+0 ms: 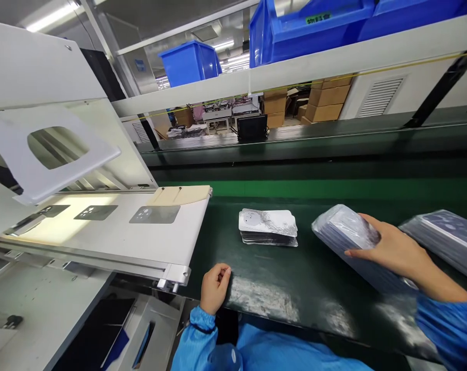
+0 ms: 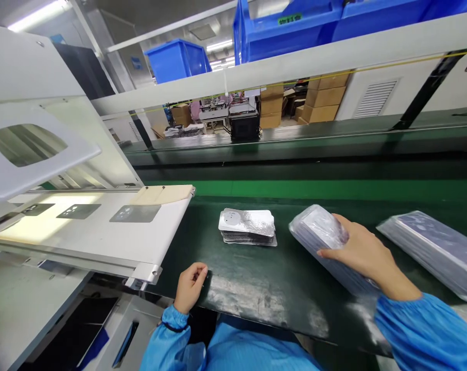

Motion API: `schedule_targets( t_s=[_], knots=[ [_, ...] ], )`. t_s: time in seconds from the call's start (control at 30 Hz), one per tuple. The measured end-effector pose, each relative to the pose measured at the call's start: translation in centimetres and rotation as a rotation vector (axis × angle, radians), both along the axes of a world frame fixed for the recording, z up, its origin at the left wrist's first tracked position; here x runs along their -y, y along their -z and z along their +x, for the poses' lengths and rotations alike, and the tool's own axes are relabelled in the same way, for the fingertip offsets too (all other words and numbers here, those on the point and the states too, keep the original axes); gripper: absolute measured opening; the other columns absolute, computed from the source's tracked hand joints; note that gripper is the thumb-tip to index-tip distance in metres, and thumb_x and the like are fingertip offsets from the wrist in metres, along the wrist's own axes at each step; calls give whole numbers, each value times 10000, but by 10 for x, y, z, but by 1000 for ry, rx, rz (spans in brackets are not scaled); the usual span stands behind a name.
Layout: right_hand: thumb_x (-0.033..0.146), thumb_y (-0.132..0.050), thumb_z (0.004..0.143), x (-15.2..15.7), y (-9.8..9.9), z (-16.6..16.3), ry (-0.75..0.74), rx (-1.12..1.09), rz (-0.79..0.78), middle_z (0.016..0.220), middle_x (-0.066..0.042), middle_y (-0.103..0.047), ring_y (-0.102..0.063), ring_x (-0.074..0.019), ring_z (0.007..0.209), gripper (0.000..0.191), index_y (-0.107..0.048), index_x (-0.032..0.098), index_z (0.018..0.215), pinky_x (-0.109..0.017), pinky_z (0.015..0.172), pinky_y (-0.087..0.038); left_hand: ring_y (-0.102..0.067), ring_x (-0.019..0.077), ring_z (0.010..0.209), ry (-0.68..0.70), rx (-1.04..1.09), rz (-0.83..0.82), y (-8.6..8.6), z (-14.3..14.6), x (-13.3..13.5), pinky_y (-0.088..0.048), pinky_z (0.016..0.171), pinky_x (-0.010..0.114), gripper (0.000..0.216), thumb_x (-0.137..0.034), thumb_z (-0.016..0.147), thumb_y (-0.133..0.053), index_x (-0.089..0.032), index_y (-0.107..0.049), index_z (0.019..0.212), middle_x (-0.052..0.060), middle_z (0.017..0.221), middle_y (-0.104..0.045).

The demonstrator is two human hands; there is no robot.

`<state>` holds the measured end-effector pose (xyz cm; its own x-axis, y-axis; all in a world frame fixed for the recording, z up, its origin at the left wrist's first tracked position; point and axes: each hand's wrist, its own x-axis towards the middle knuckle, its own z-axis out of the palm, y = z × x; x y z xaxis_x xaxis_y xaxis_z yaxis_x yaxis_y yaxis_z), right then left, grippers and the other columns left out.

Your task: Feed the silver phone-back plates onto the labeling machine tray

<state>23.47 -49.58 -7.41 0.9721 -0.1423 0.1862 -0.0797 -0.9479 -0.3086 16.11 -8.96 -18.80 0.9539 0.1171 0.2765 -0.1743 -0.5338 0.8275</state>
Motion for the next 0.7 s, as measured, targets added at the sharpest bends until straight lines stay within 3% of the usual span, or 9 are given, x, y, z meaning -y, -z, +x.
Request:
schedule_targets(
  t_s=[0.13, 0.23, 0.33, 0.43, 0.5, 0.6, 0.7],
  knots=[
    [497, -786, 506, -25, -17, -24, -269, 74, 298, 1250, -137, -549, -577, -348, 1021, 976, -414, 220, 1365, -417, 870, -487, -558, 113, 553, 27, -32, -16, 1, 0, 1, -450, 559, 221, 251, -357, 857, -501, -166, -652, 796, 8, 620, -637],
    [533, -799, 531, -65, -17, -33, -522, 44, 561, 1308, -160, -492, -537, -354, 1113, 982, -377, 202, 1354, -428, 985, -436, -530, 105, 545, 126, -76, -65, 2, -1, 1, -443, 553, 220, 266, -398, 830, -559, -160, -650, 905, -7, 627, -617],
    [527, -796, 558, -119, -6, -31, -779, -55, 765, 1325, -198, -448, -473, -368, 1195, 987, -337, 167, 1354, -447, 1002, -423, -588, 146, 692, 255, -78, -92, 1, 0, -2, -494, 647, 261, 629, -513, 643, -744, -161, -582, 1138, 34, 840, -668],
    [630, -767, 552, -175, 10, -24, -958, -133, 844, 1321, -189, -443, -392, -385, 1261, 1006, -364, 172, 1351, -479, 1022, -389, -573, 293, 1072, 350, -19, -142, 2, 1, -7, -459, 948, 422, 1100, -593, 366, -840, -155, -459, 1300, 136, 1185, -606],
    [708, -733, 553, -207, 23, -20, -1025, -179, 943, 1330, -192, -428, -395, -373, 1259, 1060, -324, 168, 1368, -492, 1031, -371, -492, 367, 1205, 373, -8, -216, 4, 2, -11, -339, 1067, 520, 1213, -649, 279, -815, -138, -440, 1314, 177, 1271, -553],
    [743, -704, 589, -238, 36, -14, -1107, -264, 1052, 1346, -205, -407, -419, -326, 1252, 1090, -255, 155, 1390, -457, 1032, -379, -490, 398, 1209, 295, -23, -374, 9, 1, -15, -328, 1062, 576, 1251, -701, 267, -776, -134, -422, 1324, 202, 1304, -528],
    [729, -725, 593, -240, 32, -6, -1194, -300, 947, 1373, -210, -392, -406, -312, 1270, 1127, -243, 137, 1421, -447, 1054, -363, -534, 371, 1166, 180, -44, -428, 11, -3, -16, -413, 1000, 559, 1147, -631, 379, -818, -142, -414, 1335, 185, 1258, -568]
  ],
)
